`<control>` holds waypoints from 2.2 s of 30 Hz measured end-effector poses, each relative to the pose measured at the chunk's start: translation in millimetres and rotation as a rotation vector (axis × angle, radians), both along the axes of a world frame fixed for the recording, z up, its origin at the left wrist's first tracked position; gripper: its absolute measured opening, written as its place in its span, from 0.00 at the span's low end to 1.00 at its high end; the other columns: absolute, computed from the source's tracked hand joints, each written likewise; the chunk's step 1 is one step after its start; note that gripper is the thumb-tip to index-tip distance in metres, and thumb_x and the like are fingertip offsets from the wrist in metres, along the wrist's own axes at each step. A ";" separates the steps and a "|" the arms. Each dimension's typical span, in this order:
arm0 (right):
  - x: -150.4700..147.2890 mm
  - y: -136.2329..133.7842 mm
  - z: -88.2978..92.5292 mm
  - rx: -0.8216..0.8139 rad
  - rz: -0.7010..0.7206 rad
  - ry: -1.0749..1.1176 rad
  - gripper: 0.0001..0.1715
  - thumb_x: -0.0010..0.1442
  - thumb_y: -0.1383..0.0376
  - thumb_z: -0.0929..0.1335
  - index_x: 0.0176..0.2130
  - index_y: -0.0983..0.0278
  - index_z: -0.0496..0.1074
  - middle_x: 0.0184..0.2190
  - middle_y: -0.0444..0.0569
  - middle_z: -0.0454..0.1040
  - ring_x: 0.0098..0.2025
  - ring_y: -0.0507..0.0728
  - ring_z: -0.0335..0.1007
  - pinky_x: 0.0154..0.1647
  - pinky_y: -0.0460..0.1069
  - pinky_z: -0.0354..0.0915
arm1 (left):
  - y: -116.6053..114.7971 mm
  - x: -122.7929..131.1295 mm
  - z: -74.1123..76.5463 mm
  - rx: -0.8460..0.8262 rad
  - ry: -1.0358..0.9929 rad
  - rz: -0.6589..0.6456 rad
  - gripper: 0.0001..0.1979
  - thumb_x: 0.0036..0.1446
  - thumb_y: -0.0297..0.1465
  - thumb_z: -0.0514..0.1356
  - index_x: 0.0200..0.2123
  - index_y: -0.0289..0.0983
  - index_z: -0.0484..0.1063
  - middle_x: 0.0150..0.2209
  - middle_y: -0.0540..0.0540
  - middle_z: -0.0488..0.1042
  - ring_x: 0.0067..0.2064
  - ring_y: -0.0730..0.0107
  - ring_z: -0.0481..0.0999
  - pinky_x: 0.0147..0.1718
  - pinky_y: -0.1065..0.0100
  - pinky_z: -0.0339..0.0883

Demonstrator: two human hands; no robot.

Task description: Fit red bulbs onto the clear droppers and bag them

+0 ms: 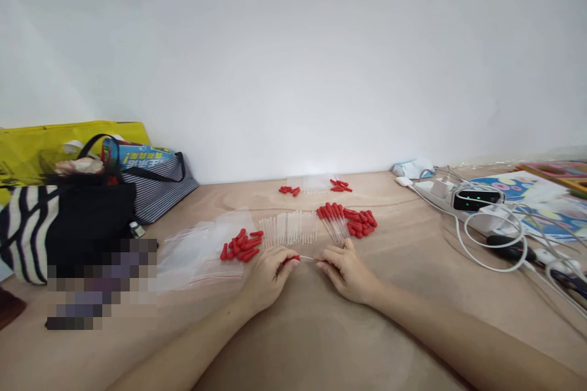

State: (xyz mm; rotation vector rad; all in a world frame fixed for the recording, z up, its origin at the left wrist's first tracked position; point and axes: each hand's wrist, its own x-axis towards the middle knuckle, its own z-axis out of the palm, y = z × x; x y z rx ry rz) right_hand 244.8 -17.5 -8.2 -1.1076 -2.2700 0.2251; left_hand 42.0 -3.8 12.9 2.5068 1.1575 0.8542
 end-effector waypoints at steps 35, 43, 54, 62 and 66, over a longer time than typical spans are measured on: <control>-10.0 1.5 0.1 0.154 0.031 -0.111 0.14 0.60 0.67 0.57 0.31 0.64 0.69 0.25 0.45 0.71 0.26 0.50 0.59 0.34 0.49 0.43 | -1.3 -1.5 -3.6 0.140 0.090 -0.199 0.10 0.59 0.29 0.47 0.31 0.37 0.67 0.29 0.48 0.73 0.32 0.70 0.69 0.45 0.61 0.59; -10.7 0.2 -0.7 0.141 0.045 -0.090 0.12 0.60 0.67 0.58 0.32 0.64 0.68 0.26 0.44 0.72 0.26 0.51 0.60 0.35 0.49 0.43 | -0.3 -3.0 -5.9 0.173 0.093 -0.242 0.09 0.59 0.29 0.49 0.31 0.37 0.68 0.29 0.49 0.74 0.31 0.70 0.69 0.46 0.60 0.57; -5.8 0.9 3.5 0.147 0.079 -0.005 0.12 0.60 0.68 0.58 0.39 0.63 0.69 0.30 0.46 0.70 0.32 0.51 0.60 0.33 0.48 0.46 | 0.7 -5.6 -4.3 0.099 -0.044 -0.125 0.10 0.57 0.34 0.53 0.29 0.37 0.71 0.24 0.51 0.73 0.26 0.74 0.69 0.43 0.63 0.60; 0.3 0.9 0.3 0.333 -0.071 -0.158 0.10 0.56 0.69 0.62 0.36 0.62 0.71 0.28 0.47 0.70 0.33 0.54 0.56 0.33 0.51 0.44 | 4.2 -8.6 -9.4 -0.035 -0.069 0.038 0.20 0.47 0.36 0.61 0.45 0.39 0.65 0.35 0.48 0.70 0.37 0.67 0.69 0.38 0.66 0.64; 1.7 12.0 0.9 0.236 -0.353 -0.077 0.10 0.57 0.68 0.61 0.35 0.63 0.70 0.30 0.48 0.72 0.34 0.55 0.59 0.35 0.50 0.44 | 3.3 -8.3 -9.3 -0.050 -0.106 0.160 0.23 0.47 0.34 0.61 0.47 0.37 0.59 0.33 0.49 0.66 0.33 0.70 0.68 0.35 0.67 0.64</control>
